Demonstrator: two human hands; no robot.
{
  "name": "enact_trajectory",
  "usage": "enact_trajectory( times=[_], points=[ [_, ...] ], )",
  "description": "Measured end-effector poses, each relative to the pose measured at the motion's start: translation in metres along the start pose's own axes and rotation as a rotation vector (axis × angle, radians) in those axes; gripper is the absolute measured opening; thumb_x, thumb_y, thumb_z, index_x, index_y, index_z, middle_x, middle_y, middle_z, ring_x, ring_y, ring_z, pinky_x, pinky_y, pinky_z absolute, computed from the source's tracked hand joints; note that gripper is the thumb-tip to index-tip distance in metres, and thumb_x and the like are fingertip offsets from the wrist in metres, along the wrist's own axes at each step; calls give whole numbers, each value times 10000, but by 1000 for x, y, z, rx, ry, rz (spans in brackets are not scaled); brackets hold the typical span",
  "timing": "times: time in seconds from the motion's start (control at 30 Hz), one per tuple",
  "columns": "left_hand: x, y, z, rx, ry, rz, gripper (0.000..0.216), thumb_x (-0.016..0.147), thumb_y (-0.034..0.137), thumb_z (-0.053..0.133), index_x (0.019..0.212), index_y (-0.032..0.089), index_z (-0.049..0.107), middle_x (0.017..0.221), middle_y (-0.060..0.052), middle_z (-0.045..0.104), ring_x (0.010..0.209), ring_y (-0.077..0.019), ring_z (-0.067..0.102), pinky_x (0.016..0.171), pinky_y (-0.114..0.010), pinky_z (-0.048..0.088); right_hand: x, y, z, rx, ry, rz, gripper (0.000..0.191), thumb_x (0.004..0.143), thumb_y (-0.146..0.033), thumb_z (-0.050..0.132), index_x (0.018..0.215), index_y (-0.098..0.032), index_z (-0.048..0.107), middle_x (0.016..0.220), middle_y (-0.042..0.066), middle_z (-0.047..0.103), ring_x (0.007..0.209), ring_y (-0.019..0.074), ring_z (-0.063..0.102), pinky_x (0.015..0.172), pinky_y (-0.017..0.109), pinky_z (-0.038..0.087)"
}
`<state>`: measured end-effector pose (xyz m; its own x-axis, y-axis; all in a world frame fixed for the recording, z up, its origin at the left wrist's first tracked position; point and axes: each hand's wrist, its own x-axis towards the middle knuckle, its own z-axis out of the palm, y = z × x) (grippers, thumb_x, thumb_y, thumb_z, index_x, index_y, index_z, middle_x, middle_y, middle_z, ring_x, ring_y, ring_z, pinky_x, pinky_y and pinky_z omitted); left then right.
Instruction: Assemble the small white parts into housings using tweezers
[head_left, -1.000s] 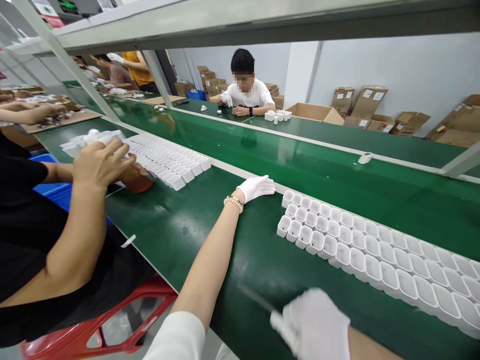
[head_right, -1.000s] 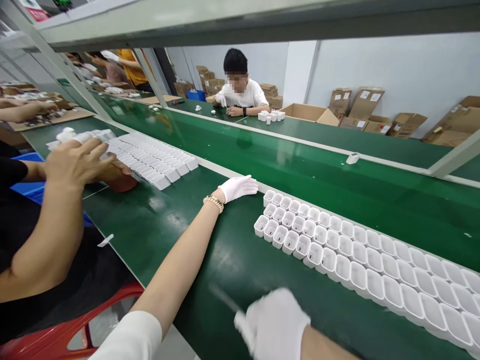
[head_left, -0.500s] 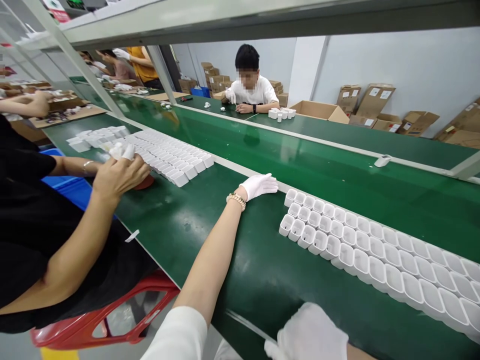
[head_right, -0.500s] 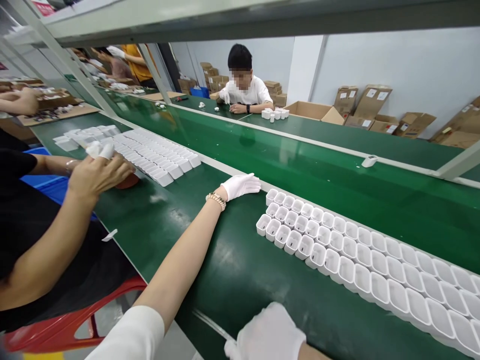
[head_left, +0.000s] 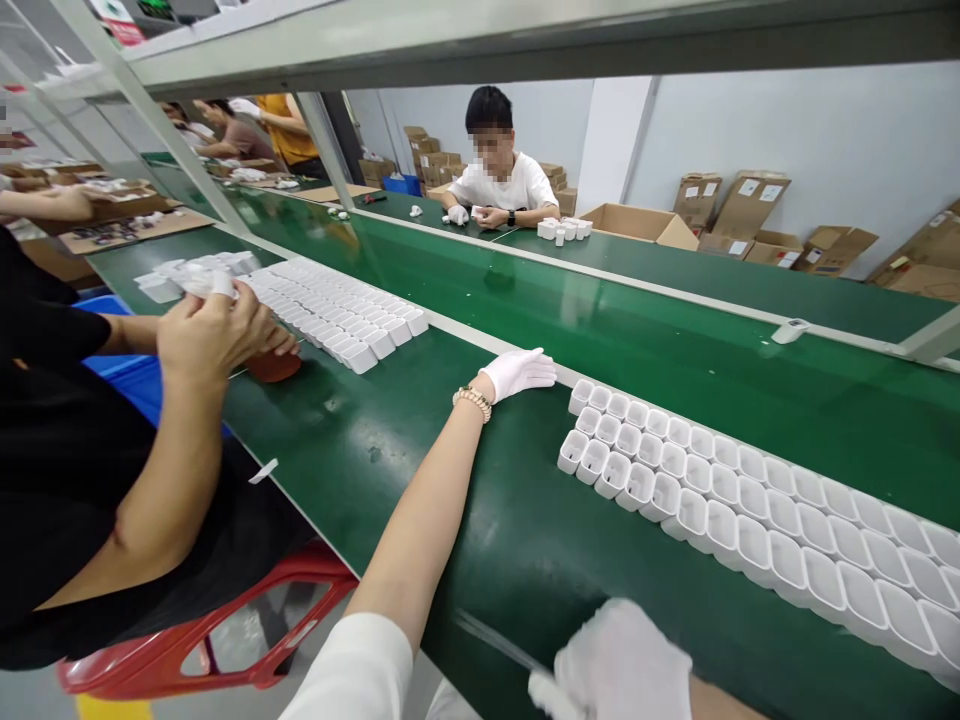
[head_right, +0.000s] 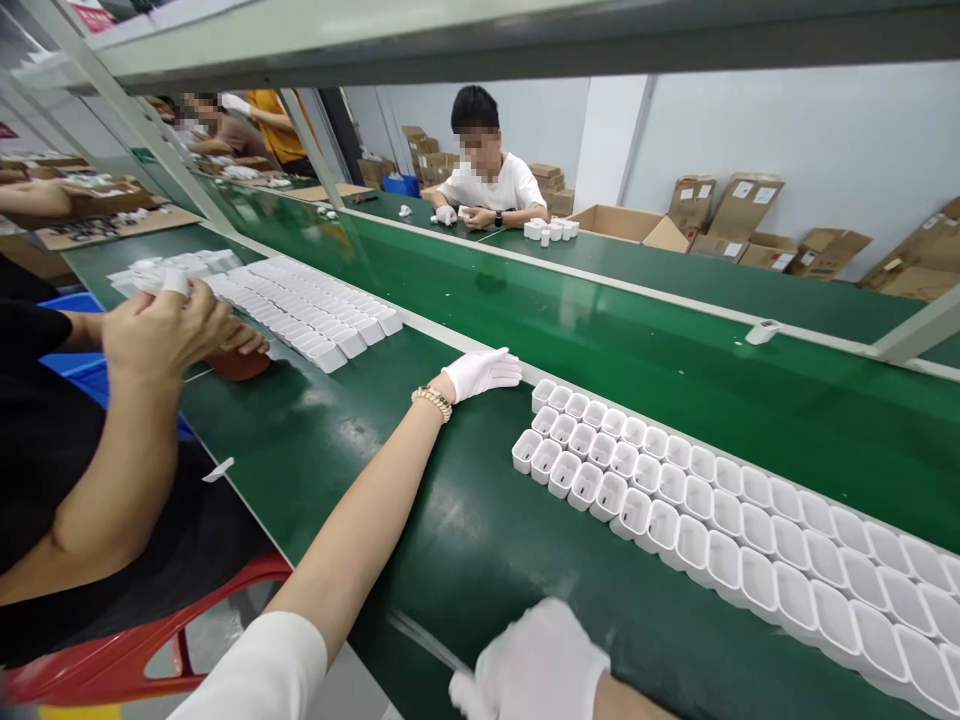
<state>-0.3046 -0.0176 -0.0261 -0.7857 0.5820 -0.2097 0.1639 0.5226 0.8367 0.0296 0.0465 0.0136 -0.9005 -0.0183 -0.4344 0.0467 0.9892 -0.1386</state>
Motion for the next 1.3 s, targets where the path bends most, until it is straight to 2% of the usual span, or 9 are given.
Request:
enact_trajectory(
  times=[0.17,0.3,0.43,0.6,0.73,0.87,1.0,1.17,1.3],
  points=[
    [0,0,1,43,7,22,252,929,358,577,1125,204,620,1131,-70,642,953,-180,640,804,-350,555,-3,1,-1,3,14,32,610,974,-516,248,668,-216,681,615,68,638,573,197,604,558,286,384],
    [1,1,1,49,-5,45,267,925,354,585,1149,211,611,1159,-72,628,983,-187,634,819,-353,551,-6,2,-3,20,-30,15,572,906,-610,383,577,-221,642,527,38,590,492,174,560,522,271,372],
    [1,2,1,29,-30,76,259,932,357,572,1151,224,612,1176,-76,625,989,-184,631,828,-353,550,-6,2,-5,21,2,63,614,983,-514,243,665,-215,676,609,60,629,563,183,595,573,283,394],
    [-1,4,-1,-3,-55,101,275,931,377,569,1167,243,608,1197,-76,619,1015,-193,627,840,-358,547,-4,-1,-4,37,-43,52,554,910,-569,426,538,-214,630,518,40,580,510,182,574,556,282,398],
    [-2,6,-1,-35,-76,120,279,935,386,559,1175,250,607,1215,-80,615,1028,-195,622,855,-365,543,-5,1,-7,53,-11,71,542,980,-497,321,698,-202,679,631,40,634,582,174,593,614,295,430],
    [-3,9,0,-63,-93,133,286,928,376,574,1173,232,607,1213,-78,614,1041,-200,620,870,-376,536,-6,-1,-12,80,-40,48,505,924,-557,446,631,-201,652,534,14,572,516,155,554,579,276,420],
    [-5,10,1,-75,-99,129,268,928,367,576,1159,237,614,1215,-78,616,1049,-206,615,874,-384,534,-3,-4,-14,72,-31,76,555,990,-456,298,673,-204,679,590,47,605,560,175,589,576,283,406],
    [-7,10,-1,-79,-100,111,263,930,362,574,1160,240,613,1218,-77,612,1045,-200,616,873,-376,535,1,-10,-12,2,-190,113,407,883,-444,540,588,-194,665,539,55,578,541,209,599,503,278,374],
    [-7,8,-1,-88,-104,110,261,928,364,576,1155,241,615,1215,-75,613,1045,-201,616,870,-371,536,-3,-9,-25,44,-61,101,520,997,-406,293,742,-200,696,670,66,656,627,206,638,601,301,407]
  ],
)
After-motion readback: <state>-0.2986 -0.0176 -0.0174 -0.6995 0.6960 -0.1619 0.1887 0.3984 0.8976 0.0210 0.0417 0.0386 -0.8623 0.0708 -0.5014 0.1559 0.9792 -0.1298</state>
